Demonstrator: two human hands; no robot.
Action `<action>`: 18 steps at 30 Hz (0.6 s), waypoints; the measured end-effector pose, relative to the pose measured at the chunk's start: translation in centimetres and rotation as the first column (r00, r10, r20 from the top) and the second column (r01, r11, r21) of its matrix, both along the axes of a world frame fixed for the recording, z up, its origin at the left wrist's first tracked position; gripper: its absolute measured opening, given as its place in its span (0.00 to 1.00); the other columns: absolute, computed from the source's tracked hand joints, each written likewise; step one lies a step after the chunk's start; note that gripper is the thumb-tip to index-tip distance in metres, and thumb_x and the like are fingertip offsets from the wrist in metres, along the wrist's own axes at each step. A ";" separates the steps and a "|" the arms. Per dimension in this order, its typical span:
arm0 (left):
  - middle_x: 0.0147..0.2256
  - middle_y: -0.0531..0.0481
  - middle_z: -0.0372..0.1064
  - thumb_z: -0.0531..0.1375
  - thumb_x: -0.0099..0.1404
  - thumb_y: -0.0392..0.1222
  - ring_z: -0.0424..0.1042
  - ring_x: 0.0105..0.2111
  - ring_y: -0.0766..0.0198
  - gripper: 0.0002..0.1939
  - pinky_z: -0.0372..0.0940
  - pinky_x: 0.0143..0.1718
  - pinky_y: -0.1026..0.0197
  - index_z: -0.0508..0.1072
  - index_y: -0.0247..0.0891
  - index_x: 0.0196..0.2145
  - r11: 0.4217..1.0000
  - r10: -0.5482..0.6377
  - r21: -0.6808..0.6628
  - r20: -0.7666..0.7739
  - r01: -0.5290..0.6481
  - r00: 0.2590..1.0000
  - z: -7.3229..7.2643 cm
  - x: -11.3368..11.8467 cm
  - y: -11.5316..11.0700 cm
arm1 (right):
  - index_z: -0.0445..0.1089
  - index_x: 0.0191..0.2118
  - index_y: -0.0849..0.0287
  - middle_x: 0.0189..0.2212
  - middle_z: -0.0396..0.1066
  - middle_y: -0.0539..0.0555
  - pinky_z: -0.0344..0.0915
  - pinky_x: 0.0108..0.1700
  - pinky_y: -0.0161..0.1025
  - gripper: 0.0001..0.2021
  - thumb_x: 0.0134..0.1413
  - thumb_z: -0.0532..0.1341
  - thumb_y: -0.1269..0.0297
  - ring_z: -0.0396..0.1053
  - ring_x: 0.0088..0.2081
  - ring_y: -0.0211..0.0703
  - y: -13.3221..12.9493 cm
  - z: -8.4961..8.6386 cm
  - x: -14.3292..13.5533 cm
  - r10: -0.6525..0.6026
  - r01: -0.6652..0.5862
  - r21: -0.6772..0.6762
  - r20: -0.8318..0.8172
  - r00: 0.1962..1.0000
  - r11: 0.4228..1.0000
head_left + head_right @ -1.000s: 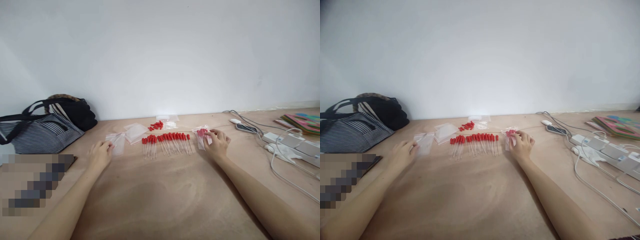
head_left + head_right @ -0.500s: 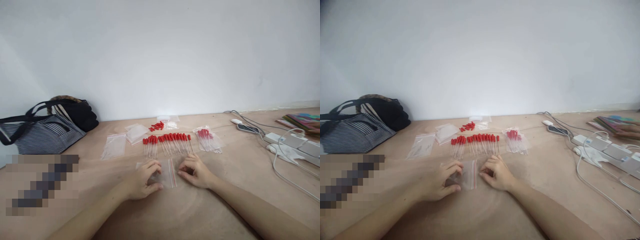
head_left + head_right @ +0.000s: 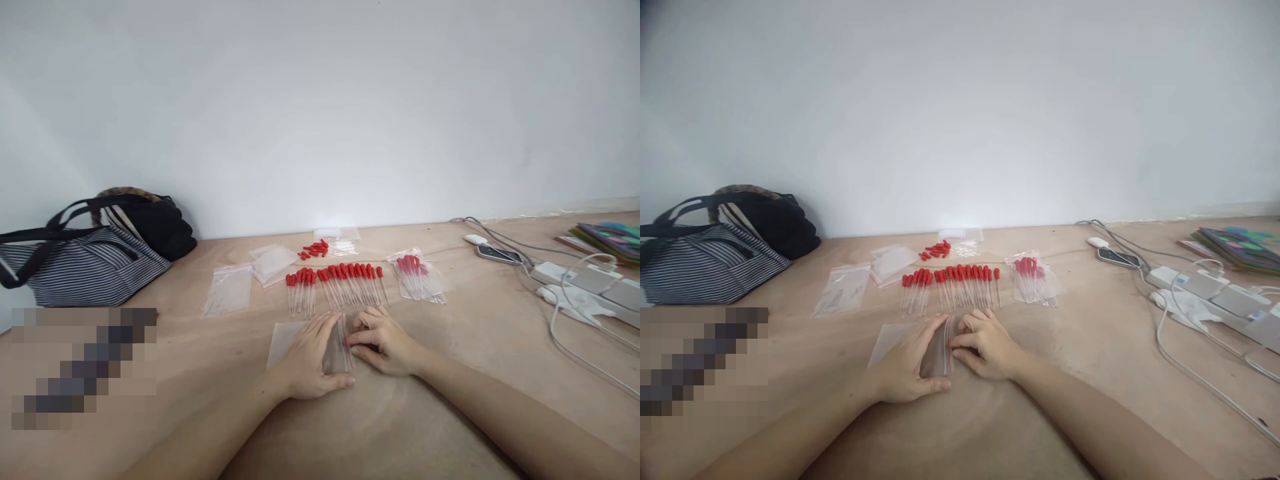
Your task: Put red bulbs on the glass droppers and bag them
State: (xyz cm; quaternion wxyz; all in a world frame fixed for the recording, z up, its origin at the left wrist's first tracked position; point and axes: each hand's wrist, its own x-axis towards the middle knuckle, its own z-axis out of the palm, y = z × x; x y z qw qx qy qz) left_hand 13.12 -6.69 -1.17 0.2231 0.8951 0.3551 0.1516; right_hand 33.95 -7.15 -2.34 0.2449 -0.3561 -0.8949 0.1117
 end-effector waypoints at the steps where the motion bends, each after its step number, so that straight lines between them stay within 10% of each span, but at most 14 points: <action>1: 0.58 0.36 0.47 0.61 0.50 0.55 0.47 0.57 0.46 0.46 0.49 0.54 0.41 0.44 0.38 0.59 1.000 0.003 -0.005 0.000 -0.003 1.000 0.0 0.0 0.0 | 0.71 0.38 0.52 0.33 0.64 0.52 0.53 0.40 0.41 0.09 0.54 0.55 0.63 0.59 0.36 0.40 0.0 0.1 -0.1 0.004 -0.004 0.001 0.014 1.000 1.000; 9: 0.58 0.36 0.47 0.61 0.50 0.55 0.46 0.58 0.46 0.46 0.48 0.55 0.41 0.43 0.38 0.59 1.000 -0.022 0.000 0.027 0.022 0.999 -0.4 0.1 0.2 | 0.71 0.28 0.55 0.26 0.63 0.48 0.48 0.39 0.40 0.07 0.51 0.56 0.68 0.59 0.33 0.38 0.4 0.2 -2.0 -0.097 0.098 -0.083 0.020 0.995 0.992; 18: 0.58 0.39 0.47 0.62 0.50 0.55 0.51 0.56 0.47 0.47 0.53 0.53 0.44 0.41 0.42 0.60 0.999 0.025 -0.040 0.014 -0.025 1.000 1.2 -0.6 0.2 | 0.63 0.50 0.43 0.28 0.64 0.49 0.45 0.36 0.38 0.21 0.49 0.59 0.64 0.59 0.34 0.40 0.9 0.5 -1.8 -0.080 0.089 -0.119 0.075 0.994 0.989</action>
